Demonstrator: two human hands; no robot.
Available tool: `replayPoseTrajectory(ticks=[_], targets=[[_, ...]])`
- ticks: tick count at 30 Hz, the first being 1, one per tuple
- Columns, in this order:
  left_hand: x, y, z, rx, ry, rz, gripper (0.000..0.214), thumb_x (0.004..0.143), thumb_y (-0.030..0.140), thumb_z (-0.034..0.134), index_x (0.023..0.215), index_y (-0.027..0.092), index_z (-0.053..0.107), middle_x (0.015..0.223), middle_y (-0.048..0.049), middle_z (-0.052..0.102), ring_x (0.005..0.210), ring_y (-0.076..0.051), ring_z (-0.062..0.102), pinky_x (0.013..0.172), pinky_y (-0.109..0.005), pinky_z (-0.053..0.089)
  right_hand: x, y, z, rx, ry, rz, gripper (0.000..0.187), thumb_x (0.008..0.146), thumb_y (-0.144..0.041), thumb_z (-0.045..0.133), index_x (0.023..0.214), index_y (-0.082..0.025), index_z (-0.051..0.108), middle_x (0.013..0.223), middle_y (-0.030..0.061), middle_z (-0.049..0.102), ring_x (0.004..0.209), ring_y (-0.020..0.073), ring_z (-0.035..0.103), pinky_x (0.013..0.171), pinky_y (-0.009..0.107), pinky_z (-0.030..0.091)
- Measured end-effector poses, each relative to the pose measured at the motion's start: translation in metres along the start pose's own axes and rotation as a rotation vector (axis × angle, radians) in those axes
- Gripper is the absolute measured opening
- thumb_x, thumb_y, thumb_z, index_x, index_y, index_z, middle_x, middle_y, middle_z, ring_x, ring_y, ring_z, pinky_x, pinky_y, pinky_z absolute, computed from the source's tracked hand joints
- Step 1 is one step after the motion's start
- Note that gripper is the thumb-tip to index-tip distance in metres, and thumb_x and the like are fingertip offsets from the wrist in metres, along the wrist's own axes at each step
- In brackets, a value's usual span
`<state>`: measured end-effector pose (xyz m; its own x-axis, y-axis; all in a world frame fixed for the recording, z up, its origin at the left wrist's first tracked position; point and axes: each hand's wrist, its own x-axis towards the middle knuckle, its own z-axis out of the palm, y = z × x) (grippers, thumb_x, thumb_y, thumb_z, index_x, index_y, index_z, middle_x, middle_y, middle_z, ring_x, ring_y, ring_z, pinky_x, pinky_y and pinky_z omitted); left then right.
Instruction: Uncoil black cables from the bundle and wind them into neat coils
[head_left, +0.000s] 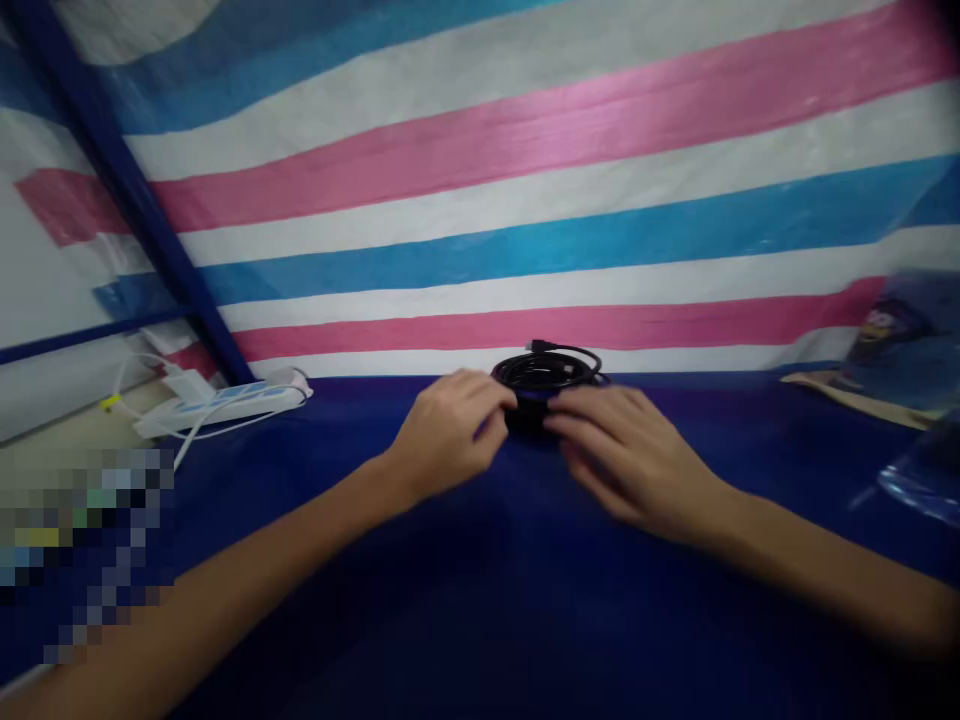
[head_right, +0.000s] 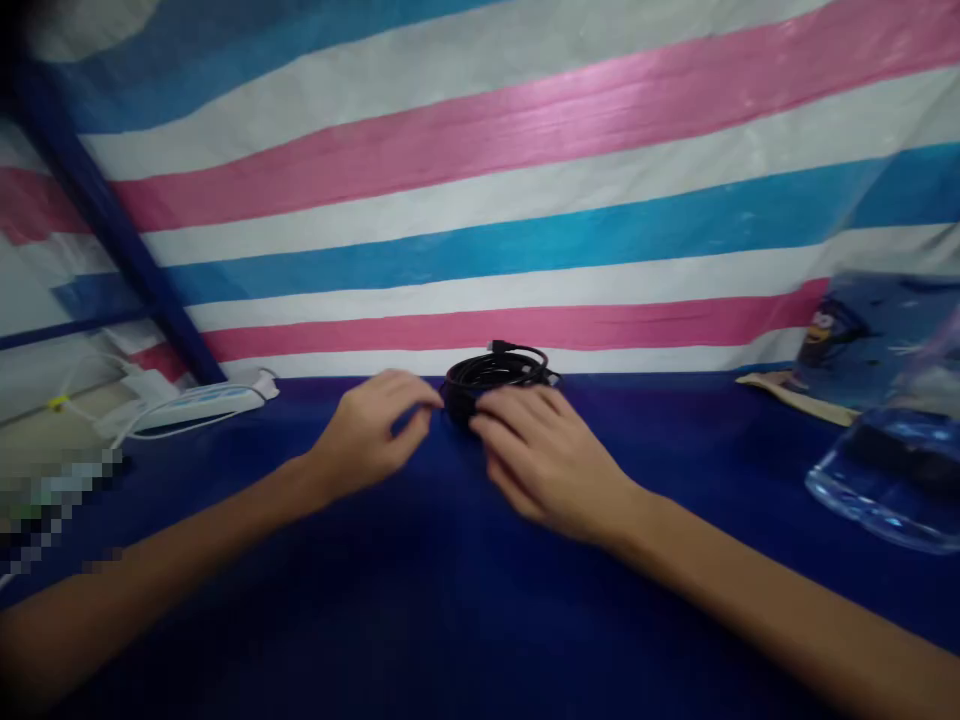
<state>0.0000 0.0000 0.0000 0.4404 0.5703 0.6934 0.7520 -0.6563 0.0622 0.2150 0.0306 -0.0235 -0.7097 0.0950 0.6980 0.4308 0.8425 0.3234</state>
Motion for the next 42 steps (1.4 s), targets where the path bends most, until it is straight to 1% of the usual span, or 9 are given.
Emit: replayPoseTrajectory(ticks=[5,8,15,23,29,31,34,37,42], targets=[[0.061,-0.04,0.033,-0.185,0.0,-0.49,0.033,0.084,0.017,0.043,0.116,0.016,0.055,0.127,-0.0093,0.053,0.121,-0.021,0.044,0.104,-0.038,0.031,0.049,0.07,0.011,0.043,-0.168,0.809,0.032,0.09,-0.027,0.037,0.109,-0.012,0.057,0.117,0.0155,0.056,0.109,0.0276,0.051,0.091,0.041,0.039],[0.075,-0.06,0.059,-0.277,-0.132,-0.67,0.051,0.082,0.032,0.053,0.128,0.012,0.047,0.136,-0.018,0.044,0.124,-0.031,0.041,0.102,-0.046,0.033,0.057,0.1,0.033,0.163,-0.393,0.936,0.04,0.085,-0.031,0.045,0.113,-0.006,0.056,0.109,0.0208,0.06,0.096,0.0282,0.058,0.077,0.037,0.046],[0.063,-0.079,0.105,-0.492,-0.378,-0.763,0.041,0.082,0.029,0.06,0.12,0.013,0.052,0.098,-0.0089,0.063,0.084,-0.019,0.061,0.079,-0.04,0.051,0.033,0.1,0.077,0.263,-0.582,0.885,0.051,0.081,-0.022,0.051,0.13,-0.01,0.045,0.113,0.0177,0.059,0.094,0.0249,0.059,0.078,0.038,0.047],[0.05,-0.076,0.114,-0.49,-0.132,-0.745,0.049,0.088,0.03,0.051,0.133,0.013,0.043,0.133,-0.0162,0.048,0.119,-0.023,0.05,0.1,-0.042,0.041,0.034,0.096,0.074,0.267,-0.46,0.856,0.045,0.092,-0.038,0.037,0.126,-0.012,0.05,0.11,0.0188,0.06,0.095,0.0265,0.059,0.082,0.045,0.047],[0.042,-0.045,0.086,-0.292,0.062,-0.518,0.04,0.093,0.029,0.034,0.125,0.011,0.051,0.138,-0.0138,0.045,0.134,-0.022,0.031,0.114,-0.046,0.016,0.017,0.074,0.036,0.213,-0.194,0.737,0.043,0.097,-0.033,0.023,0.119,-0.011,0.053,0.121,0.0169,0.055,0.115,0.026,0.049,0.099,0.046,0.039],[0.027,-0.017,0.073,-0.257,-0.003,-0.263,0.033,0.089,0.023,0.045,0.119,0.018,0.057,0.136,-0.0048,0.05,0.134,-0.017,0.032,0.116,-0.039,0.01,-0.004,0.051,0.019,0.222,-0.134,0.603,0.038,0.096,-0.032,0.031,0.121,-0.011,0.052,0.123,0.0142,0.053,0.117,0.0215,0.046,0.103,0.041,0.036],[-0.006,0.025,0.054,-0.066,-0.21,0.3,0.029,0.088,0.014,0.04,0.108,0.007,0.06,0.118,-0.0133,0.061,0.116,-0.021,0.051,0.104,-0.036,0.037,-0.034,0.015,-0.006,0.304,-0.198,0.127,0.027,0.094,-0.023,0.037,0.105,-0.011,0.059,0.115,0.0141,0.056,0.11,0.0214,0.051,0.092,0.038,0.045],[-0.028,0.046,0.038,-0.192,-0.4,0.208,0.025,0.089,0.018,0.043,0.106,0.015,0.061,0.11,-0.0055,0.064,0.104,-0.015,0.058,0.1,-0.031,0.041,-0.045,-0.006,-0.021,0.426,-0.462,0.153,0.022,0.093,-0.017,0.039,0.096,-0.015,0.06,0.102,0.0079,0.06,0.093,0.017,0.055,0.083,0.033,0.048],[-0.029,0.046,0.026,-0.31,-0.578,0.074,0.037,0.088,0.021,0.046,0.125,0.025,0.05,0.125,-0.0025,0.055,0.116,-0.016,0.05,0.104,-0.035,0.038,-0.037,-0.01,-0.024,0.524,-0.568,0.349,0.019,0.091,-0.015,0.04,0.098,-0.017,0.057,0.1,0.0062,0.058,0.09,0.0171,0.053,0.084,0.037,0.046]])
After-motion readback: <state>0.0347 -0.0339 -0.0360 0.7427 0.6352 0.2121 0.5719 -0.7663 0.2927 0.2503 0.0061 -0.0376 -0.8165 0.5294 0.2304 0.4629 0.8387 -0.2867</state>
